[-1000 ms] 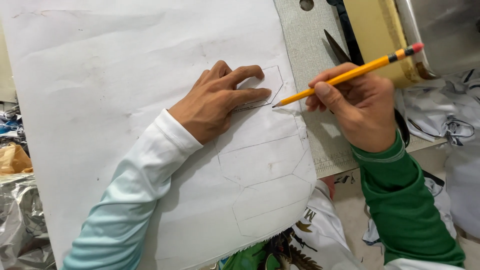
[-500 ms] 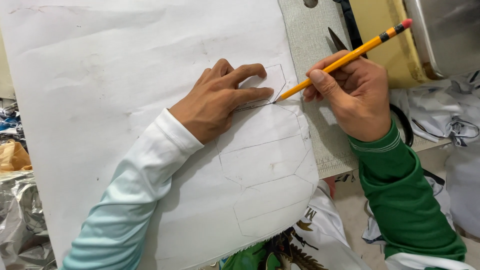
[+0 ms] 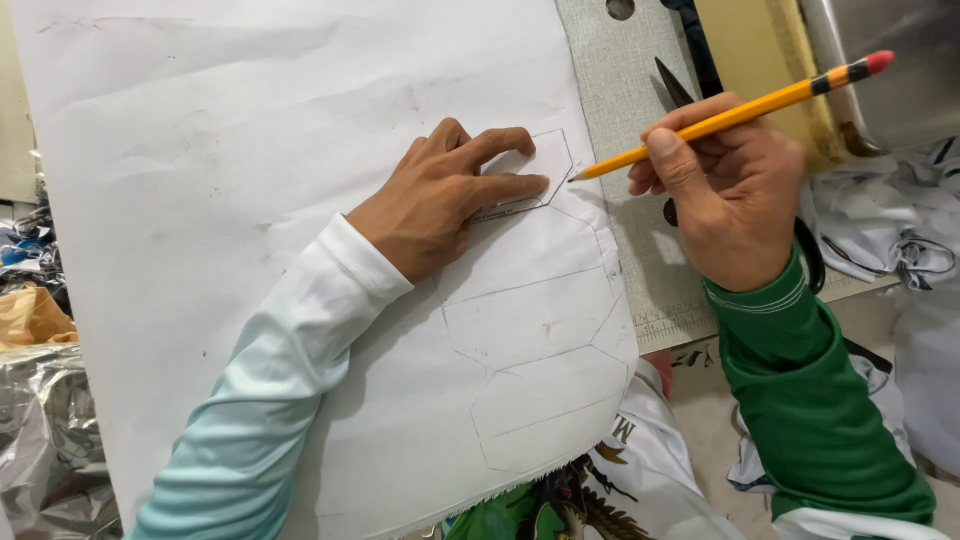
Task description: Tracing a small paper template onto a larger sheet of paper using a pencil to create multiple pattern outlines.
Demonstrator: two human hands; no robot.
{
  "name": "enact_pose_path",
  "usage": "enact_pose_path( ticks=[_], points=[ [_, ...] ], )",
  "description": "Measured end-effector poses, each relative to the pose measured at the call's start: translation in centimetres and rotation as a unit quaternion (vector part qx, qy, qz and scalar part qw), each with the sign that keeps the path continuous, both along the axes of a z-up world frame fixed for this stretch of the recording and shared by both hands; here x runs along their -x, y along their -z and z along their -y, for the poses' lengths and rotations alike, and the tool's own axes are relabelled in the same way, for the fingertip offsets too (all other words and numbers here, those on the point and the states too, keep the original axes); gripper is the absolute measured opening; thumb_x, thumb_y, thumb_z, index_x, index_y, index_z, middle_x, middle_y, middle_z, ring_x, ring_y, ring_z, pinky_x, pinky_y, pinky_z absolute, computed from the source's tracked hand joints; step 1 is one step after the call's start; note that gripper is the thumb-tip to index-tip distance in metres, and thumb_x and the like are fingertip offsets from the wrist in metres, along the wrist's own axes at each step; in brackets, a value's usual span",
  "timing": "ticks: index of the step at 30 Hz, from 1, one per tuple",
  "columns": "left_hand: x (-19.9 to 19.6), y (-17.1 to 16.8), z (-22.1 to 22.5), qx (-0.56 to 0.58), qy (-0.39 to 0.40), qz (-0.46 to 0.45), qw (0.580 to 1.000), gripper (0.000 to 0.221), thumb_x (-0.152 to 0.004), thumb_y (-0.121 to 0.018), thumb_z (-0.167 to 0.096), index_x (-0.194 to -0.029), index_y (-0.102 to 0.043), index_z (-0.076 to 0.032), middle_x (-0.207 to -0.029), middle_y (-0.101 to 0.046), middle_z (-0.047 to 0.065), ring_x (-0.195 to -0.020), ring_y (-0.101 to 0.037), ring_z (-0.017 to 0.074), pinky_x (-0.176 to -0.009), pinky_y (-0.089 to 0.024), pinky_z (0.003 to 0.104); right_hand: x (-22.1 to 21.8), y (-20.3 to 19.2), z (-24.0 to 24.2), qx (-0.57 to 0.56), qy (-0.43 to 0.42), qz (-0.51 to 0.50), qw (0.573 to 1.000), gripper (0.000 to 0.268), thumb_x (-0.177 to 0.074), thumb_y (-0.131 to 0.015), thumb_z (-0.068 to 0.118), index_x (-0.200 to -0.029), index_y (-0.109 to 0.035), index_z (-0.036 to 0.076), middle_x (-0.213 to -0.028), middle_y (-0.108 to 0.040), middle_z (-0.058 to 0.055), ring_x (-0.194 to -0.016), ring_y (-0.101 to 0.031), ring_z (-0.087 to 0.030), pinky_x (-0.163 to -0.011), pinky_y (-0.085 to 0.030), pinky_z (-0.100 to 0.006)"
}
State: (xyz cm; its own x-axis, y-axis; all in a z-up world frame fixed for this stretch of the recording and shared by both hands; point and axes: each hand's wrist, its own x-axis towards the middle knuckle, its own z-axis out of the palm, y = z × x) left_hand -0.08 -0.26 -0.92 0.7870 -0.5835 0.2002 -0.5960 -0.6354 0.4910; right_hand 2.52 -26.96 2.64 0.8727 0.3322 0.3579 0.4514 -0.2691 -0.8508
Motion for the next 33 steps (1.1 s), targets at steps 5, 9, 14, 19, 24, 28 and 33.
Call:
enact_pose_path(
  ticks=[5, 9, 14, 19, 24, 28, 33],
  points=[
    [0.0, 0.0, 0.0, -0.003, -0.004, -0.020, 1.000, 0.071, -0.082, -0.041, 0.015, -0.136, -0.063, -0.024, -0.144, -0.051, 0.005, -0.092, -0.044, 0.0320, -0.073, -0.043, 0.047, -0.4, 0.1, -0.4, 0.013, -0.020, -0.039, 0.999, 0.015, -0.112, -0.061, 0.005, -0.107, -0.061, -0.009, -0.082, -0.065, -0.018, -0.070, -0.069, -0.025, -0.066, -0.063, -0.030],
    [0.0, -0.1, 0.1, -0.004, -0.001, -0.018, 1.000, 0.068, -0.085, -0.042, 0.015, -0.137, -0.064, -0.024, -0.143, -0.051, 0.004, -0.091, -0.043, 0.0316, -0.076, -0.042, 0.047, -1.0, 0.5, -0.2, 0.010, -0.022, -0.045, 0.999, 0.016, -0.112, -0.061, 0.007, -0.106, -0.061, -0.008, -0.082, -0.066, -0.018, -0.069, -0.069, -0.024, -0.066, -0.061, -0.029],
    [-0.1, -0.1, 0.0, -0.006, 0.000, -0.017, 1.000, 0.072, -0.080, -0.044, 0.018, -0.136, -0.064, -0.023, -0.143, -0.051, 0.005, -0.093, -0.044, 0.0314, -0.074, -0.043, 0.046, -1.1, -0.4, 0.5, 0.033, 0.016, 0.079, 0.996, 0.014, -0.119, -0.060, -0.002, -0.114, -0.062, -0.015, -0.088, -0.066, -0.023, -0.075, -0.071, -0.029, -0.069, -0.067, -0.036],
    [0.1, -0.2, 0.0, 0.006, 0.003, -0.023, 1.000, 0.062, -0.088, -0.042, 0.014, -0.134, -0.065, -0.022, -0.142, -0.051, 0.007, -0.091, -0.043, 0.0314, -0.079, -0.041, 0.047, 1.0, -1.4, 1.3, 0.018, 0.013, 0.093, 0.995, 0.011, -0.117, -0.060, -0.007, -0.116, -0.058, -0.018, -0.096, -0.062, -0.026, -0.080, -0.071, -0.034, -0.074, -0.066, -0.040],
    [0.1, -0.6, 0.0, 0.007, 0.012, -0.025, 1.000, 0.066, -0.083, -0.046, 0.018, -0.132, -0.065, -0.021, -0.143, -0.051, 0.008, -0.093, -0.044, 0.0325, -0.085, -0.042, 0.050, 2.2, -2.0, 3.2, 0.116, 0.006, 0.155, 0.981, 0.014, -0.112, -0.068, -0.006, -0.118, -0.063, -0.018, -0.103, -0.072, -0.029, -0.093, -0.074, -0.034, -0.081, -0.059, -0.037],
    [0.1, -1.0, 0.0, 0.024, 0.010, -0.027, 0.999, 0.046, -0.098, -0.049, 0.002, -0.136, -0.066, -0.017, -0.142, -0.055, 0.011, -0.096, -0.047, 0.0317, -0.081, -0.042, 0.047, 4.8, -3.9, 5.9, 0.139, 0.066, 0.204, 0.967, 0.031, -0.111, -0.046, 0.003, -0.086, -0.055, -0.014, -0.089, -0.060, -0.031, -0.077, -0.060, -0.038, -0.072, -0.051, -0.046],
    [-0.4, -0.7, 0.0, 0.004, 0.027, -0.015, 1.000, 0.055, -0.093, -0.048, 0.007, -0.139, -0.061, -0.020, -0.146, -0.052, 0.007, -0.090, -0.044, 0.0329, -0.079, -0.040, 0.046, 6.4, -4.0, 9.7, 0.289, 0.163, 0.123, 0.935, 0.053, -0.109, -0.056, -0.016, -0.061, -0.037, -0.001, -0.059, -0.040, -0.014, -0.094, -0.076, -0.041, -0.069, -0.055, -0.041]
  ],
)
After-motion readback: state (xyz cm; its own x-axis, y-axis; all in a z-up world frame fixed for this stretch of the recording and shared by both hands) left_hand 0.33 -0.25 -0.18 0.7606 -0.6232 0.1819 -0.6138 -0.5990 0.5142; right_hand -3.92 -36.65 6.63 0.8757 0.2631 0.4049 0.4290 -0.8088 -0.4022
